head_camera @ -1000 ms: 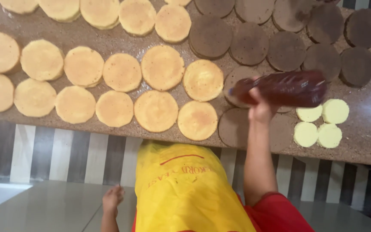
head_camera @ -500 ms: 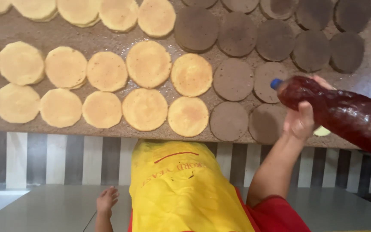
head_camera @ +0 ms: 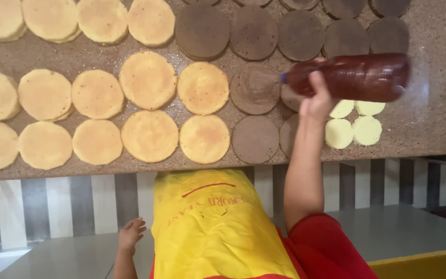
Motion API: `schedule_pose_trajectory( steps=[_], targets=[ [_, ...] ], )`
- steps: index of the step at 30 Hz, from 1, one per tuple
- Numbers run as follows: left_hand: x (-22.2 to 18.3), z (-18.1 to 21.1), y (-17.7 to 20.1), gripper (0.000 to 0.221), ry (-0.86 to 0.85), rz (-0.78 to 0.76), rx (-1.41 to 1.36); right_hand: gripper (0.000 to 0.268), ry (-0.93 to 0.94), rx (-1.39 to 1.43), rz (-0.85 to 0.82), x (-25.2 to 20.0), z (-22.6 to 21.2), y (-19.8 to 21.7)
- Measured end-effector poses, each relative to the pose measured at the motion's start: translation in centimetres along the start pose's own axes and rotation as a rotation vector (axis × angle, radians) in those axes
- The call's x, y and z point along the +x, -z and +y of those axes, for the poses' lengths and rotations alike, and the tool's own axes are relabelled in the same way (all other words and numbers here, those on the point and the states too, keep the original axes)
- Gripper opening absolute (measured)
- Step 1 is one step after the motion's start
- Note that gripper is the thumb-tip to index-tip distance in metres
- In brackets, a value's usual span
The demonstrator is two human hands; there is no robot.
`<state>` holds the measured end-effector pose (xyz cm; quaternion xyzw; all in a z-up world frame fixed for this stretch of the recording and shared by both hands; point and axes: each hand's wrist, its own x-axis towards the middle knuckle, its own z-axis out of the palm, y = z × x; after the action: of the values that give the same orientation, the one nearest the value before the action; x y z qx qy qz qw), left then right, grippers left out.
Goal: The person holds a plastic bottle of syrup and sprinkles it over round sponge cake layers arranged on trays, moving from cake to cake across the tray. They then carry the bottle back to a table holding other syrup bottles.
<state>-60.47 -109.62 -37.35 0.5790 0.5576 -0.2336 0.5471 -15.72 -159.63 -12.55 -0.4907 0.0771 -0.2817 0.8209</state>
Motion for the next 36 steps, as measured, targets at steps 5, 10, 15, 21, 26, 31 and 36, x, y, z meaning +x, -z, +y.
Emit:
schedule_pose_trajectory(
  steps=[5,10,15,21,26,31,36],
  targets=[
    [-0.2,-1.3,0.3,0.046,-0.006,0.031,-0.094,0.054,-0.110,0.026,-0.296,-2.8,0.3,4.8],
    [-1.0,-4.8,-0.7,0.045,0.066,0.056,-0.070,0.065,-0.047,-0.060,-0.008,3.9,0.9,1.5],
    [-2.2,-6.2,-0.6,0.045,0.182,0.006,0.053,0.068,-0.108,0.019,-0.046,0.1,3.4,-0.9],
    [-2.9,-6.8,-2.1,0.050,0.085,0.096,-0.146,0.052,-0.105,-0.098,-0.256,0.4,-0.7,4.2],
    [-3.3,-6.5,-4.1,0.049,0.120,-0.041,0.038,0.062,-0.101,0.099,-0.039,4.1,0.6,1.6],
    [-2.0,-3.4,-3.8,0.047,0.033,0.032,-0.075,0.067,-0.011,0.059,-0.157,2.4,-0.3,4.6],
    [-3.2,-4.5,-4.1,0.048,-0.012,0.042,-0.055,0.059,0.036,0.134,-0.085,4.7,-1.3,6.1]
  ],
)
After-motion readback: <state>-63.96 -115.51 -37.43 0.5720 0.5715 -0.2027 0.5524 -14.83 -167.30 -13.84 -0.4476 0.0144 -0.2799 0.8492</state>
